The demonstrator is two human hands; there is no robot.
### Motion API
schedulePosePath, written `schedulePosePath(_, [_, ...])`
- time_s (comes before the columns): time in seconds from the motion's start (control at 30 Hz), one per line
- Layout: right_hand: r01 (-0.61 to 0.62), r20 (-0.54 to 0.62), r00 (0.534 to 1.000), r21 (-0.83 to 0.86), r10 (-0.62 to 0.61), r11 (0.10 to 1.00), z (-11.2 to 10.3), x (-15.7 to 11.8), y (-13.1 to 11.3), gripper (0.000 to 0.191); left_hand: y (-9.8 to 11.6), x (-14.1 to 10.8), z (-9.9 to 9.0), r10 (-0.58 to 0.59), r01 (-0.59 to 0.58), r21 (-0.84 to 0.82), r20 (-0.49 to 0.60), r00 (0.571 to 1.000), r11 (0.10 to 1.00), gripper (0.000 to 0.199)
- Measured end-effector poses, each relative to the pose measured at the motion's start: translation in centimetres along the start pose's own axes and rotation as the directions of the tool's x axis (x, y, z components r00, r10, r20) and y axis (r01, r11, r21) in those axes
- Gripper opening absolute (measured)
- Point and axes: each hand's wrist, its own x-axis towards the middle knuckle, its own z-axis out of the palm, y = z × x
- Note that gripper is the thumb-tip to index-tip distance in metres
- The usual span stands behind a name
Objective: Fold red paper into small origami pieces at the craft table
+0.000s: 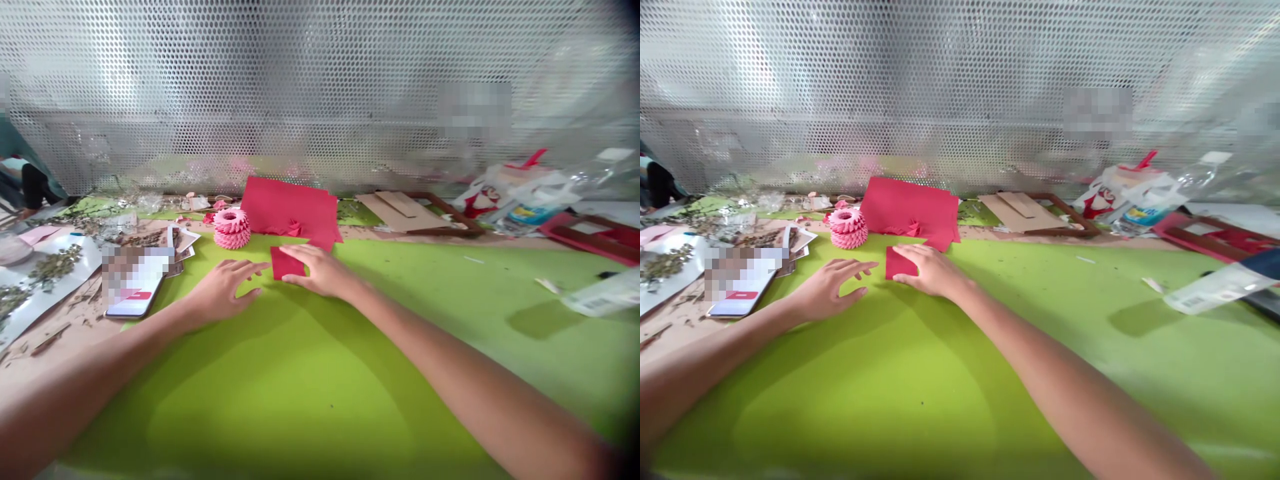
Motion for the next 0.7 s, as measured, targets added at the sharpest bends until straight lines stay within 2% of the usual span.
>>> schedulePosePath(0.07, [-0.072,0.055,0.996,-0.006,0.072,0.997,0.1,0.0,0.1,0.081,-0.1,0.0,0.0,0.0,0.0,-0.001,-0.001,1.0,1.0,0.046])
schedulePosePath(0.17, [-0.069,0.105,0.992,0.0,0.069,0.998,0.1,0.0,0.2,0.074,-0.2,0.0,0.1,0.004,-0.004,0.001,-0.004,1.0,1.0,0.046])
schedulePosePath(0.3, [0.036,0.031,0.999,0.044,-0.037,0.998,-0.5,0.0,-0.7,0.059,-0.3,0.0,0.2,-0.005,0.006,0.008,-0.007,1.0,1.0,0.047])
schedulePosePath(0.37, [0.01,-0.006,1.0,0.118,-0.009,0.993,-1.0,0.0,-1.7,0.051,-0.3,0.0,0.2,-0.023,0.023,0.001,-0.022,0.999,1.0,0.049])
schedulePosePath(0.43, [-0.083,-0.025,0.995,0.262,0.092,0.962,-1.5,-0.1,-3.2,0.047,-0.2,0.0,0.1,-0.042,0.04,-0.023,-0.061,0.997,0.999,0.053])
schedulePosePath(0.47, [-0.131,-0.011,0.989,0.355,0.144,0.926,-1.7,-0.2,-4.0,0.046,-0.2,-0.1,0.0,-0.049,0.044,-0.054,-0.083,0.995,0.998,0.057])
schedulePosePath(0.53, [-0.185,0.081,0.983,0.489,0.167,0.852,-2.1,-0.4,-5.6,0.044,0.1,-0.1,-0.1,-0.068,0.048,-0.167,-0.116,0.991,0.985,0.061])
schedulePosePath(0.6, [-0.209,0.144,0.977,0.527,0.156,0.824,-2.1,-0.6,-6.8,0.041,0.5,-0.1,-0.2,-0.099,0.062,-0.312,-0.105,0.989,0.948,0.058])
schedulePosePath(0.7, [-0.221,0.167,0.974,0.542,0.154,0.81,-2.0,-0.9,-7.7,0.039,1.0,-0.1,0.1,-0.141,0.1,-0.455,-0.057,0.988,0.885,0.051])
